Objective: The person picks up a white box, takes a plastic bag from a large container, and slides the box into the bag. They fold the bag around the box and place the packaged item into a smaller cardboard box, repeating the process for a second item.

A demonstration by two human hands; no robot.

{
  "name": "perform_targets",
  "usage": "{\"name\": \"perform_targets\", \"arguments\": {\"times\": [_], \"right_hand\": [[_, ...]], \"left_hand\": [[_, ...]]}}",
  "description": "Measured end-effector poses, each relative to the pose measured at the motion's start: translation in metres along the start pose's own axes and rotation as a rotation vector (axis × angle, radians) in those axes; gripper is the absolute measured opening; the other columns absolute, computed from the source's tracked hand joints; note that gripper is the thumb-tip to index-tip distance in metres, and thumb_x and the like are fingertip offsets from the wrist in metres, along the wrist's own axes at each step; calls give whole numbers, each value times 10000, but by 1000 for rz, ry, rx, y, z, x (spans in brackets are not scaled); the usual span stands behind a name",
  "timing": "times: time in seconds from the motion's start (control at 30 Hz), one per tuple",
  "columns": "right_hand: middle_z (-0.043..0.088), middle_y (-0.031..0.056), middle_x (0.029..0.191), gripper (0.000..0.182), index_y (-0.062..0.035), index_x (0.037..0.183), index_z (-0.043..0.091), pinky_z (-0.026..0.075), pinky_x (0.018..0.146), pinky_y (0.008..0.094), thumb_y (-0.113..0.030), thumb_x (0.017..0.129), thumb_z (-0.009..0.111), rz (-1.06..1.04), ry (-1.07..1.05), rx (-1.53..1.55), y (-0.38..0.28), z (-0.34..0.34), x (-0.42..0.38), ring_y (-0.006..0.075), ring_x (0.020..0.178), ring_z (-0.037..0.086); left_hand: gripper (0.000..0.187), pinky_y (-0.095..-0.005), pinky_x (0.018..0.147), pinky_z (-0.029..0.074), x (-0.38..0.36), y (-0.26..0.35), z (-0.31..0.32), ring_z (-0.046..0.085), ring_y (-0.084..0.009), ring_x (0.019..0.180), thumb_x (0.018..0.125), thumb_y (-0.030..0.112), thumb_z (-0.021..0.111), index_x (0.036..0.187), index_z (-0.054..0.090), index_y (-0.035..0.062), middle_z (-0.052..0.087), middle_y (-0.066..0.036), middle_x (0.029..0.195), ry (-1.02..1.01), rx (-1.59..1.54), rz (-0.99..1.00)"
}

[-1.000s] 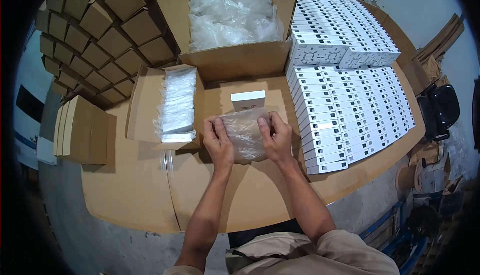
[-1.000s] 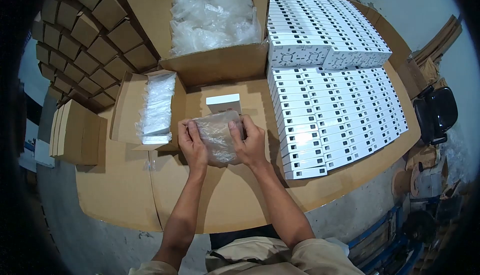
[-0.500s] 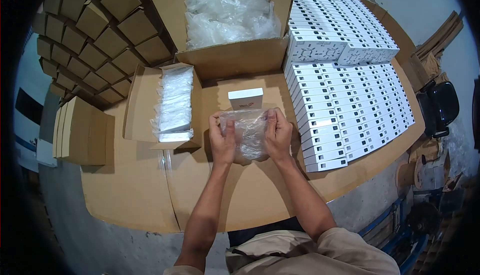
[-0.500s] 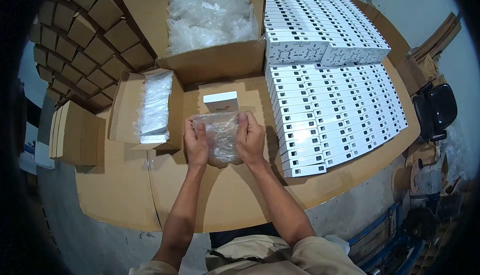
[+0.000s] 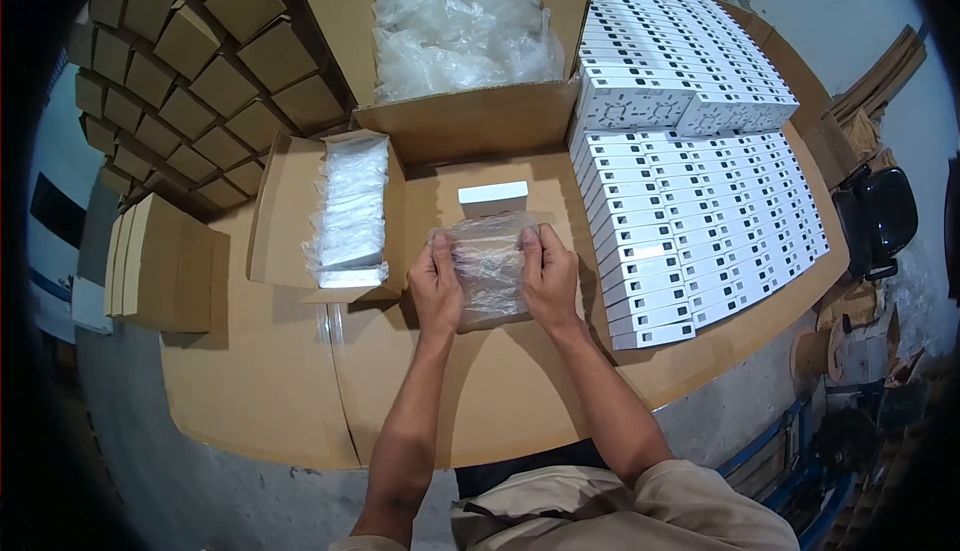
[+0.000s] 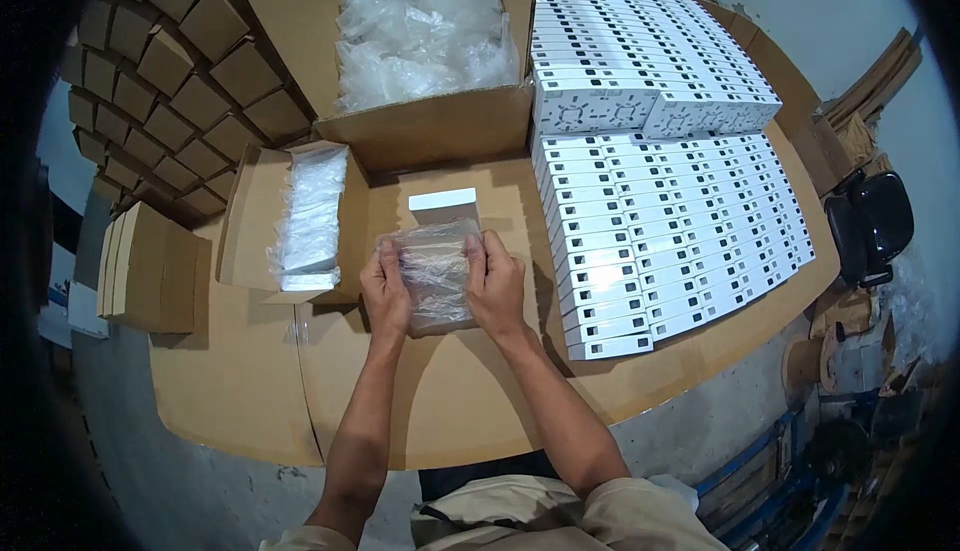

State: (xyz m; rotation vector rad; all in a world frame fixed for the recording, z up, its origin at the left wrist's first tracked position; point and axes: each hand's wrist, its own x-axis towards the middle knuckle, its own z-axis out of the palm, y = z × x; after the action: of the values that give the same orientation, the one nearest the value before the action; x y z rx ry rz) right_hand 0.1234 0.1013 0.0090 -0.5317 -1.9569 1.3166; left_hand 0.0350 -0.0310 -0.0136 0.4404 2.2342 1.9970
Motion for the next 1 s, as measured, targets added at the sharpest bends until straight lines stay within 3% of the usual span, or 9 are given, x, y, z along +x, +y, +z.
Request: {"name": "perform_targets", "arguments": {"times": [0.03, 0.13, 0.23, 0.33, 0.43, 0.63, 1.0], "right_hand": [[511, 151, 605, 314, 11, 843, 522, 385, 500, 376, -201, 1074, 534, 3, 15, 11, 0, 0, 1, 206, 502, 456], [535, 149, 613, 286, 6, 886, 550, 419, 513, 373, -212, 1071, 533, 6, 50, -19, 3, -3, 2, 240, 505, 508], [631, 173, 797, 158, -9, 1005, 611, 501, 640, 377, -165, 1019, 602, 75, 133, 24, 1, -4, 2, 288, 675, 628], [650, 178, 1095, 228, -41, 1145, 638, 511, 861, 411, -87, 925, 678, -251, 160, -49, -9, -9, 7, 336, 987, 645], [594, 158, 1272, 296, -56, 1121, 677, 448, 992, 443, -32, 833, 739, -372, 49, -162, -12, -13, 7, 344, 1173, 557], [610, 114, 1230, 189, -60, 955, 712, 438, 987, 441, -35, 785, 789, -409, 56, -188, -7, -13, 6, 327, 1170, 551], [666, 8, 971, 204, -111, 935, 703, 378, 1012, 452, -67, 763, 804, -619, -1, -434, -20, -20, 5, 248, 1028, 594]], "left_hand": [[375, -287, 710, 493, 0, 2, -2, 572, -88, 795, 1072, 339, 573, 986, 651, -17, 648, -36, 842, -44, -7, -54], [273, -280, 773, 522, -1, 14, 8, 624, -101, 862, 975, 243, 735, 1038, 635, -3, 681, -46, 910, -118, -305, 36], [343, -268, 797, 539, -4, 23, 4, 650, -118, 916, 857, 142, 846, 1090, 629, 12, 688, -44, 1010, -218, -68, 71], [401, -275, 797, 545, -4, 24, 3, 654, -114, 912, 792, 90, 881, 1096, 630, 14, 695, -58, 1016, -260, -112, -12], [392, -271, 798, 544, -5, 27, 2, 659, -115, 915, 803, 86, 873, 1100, 626, 15, 698, -60, 1021, -295, -158, -35], [350, -272, 770, 557, -4, 27, 3, 681, -108, 883, 815, 89, 863, 1065, 627, 24, 727, -62, 965, -317, -122, 14], [315, -271, 777, 540, 1, 22, 0, 662, -113, 902, 822, 7, 791, 1085, 619, 22, 696, -46, 985, -240, -78, -67]]}}
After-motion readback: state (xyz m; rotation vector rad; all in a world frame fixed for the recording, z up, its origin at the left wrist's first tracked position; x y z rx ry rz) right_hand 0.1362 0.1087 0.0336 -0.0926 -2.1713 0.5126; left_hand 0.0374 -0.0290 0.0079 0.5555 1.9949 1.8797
